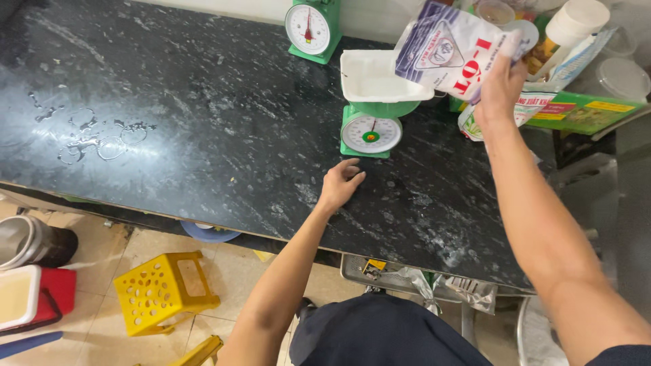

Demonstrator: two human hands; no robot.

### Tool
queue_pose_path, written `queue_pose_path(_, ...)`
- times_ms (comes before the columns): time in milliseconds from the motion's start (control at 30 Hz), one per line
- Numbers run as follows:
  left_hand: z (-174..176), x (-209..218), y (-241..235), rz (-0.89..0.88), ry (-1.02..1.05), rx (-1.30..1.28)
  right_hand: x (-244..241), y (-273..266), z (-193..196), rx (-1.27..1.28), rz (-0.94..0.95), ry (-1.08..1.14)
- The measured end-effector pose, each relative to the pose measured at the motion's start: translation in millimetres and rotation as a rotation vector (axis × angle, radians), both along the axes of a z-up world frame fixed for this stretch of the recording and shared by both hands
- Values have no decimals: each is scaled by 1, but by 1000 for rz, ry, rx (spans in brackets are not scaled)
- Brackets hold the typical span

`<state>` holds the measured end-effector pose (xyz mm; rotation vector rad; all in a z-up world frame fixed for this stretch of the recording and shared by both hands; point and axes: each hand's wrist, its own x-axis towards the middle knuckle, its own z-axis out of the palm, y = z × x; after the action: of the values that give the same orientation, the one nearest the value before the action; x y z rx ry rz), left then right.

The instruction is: The person places a plastic container on a green kitchen scale, then pours white powder from a large bag into the container. They open a small packet and pour its contents into a plastic cup, then transfer that powder into the container on the scale. Finally, they pour the combined powders from the container into a large metal mixing bowl.

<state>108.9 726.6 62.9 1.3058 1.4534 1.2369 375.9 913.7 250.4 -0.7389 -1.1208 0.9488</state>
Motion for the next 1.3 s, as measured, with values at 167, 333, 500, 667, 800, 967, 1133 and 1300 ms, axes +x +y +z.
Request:
queue_pose_path(167,-22,-16,9,-109,-192,-103,8,23,4,146,-83,-276)
queue_pose_path(333,-5,-20,8,-118,-250,-125,3,26,20,192,-249,-562)
queue_pose_path(500,4,-20,5,-137,-242,-112,-4,23,35,309,-270,-669)
queue_pose_path(667,3,-21,6,-141,-249,-129,-8,36,35,591,-294,-713)
queue_pose_path(800,0,-20,5,-148,-260,-117,2,53,23,502,-285,-701)
queue_pose_path(967,2,-22,5,-157,-262,-117,14,75,13,504,-425,-822)
queue_pose_path(1133,9,-23,5,-158,-245,-142,17,84,15,493,-433,-845)
queue_pose_path(1300,12,-22,4,-152,-224,-175,16,81,21,513,-424,-916)
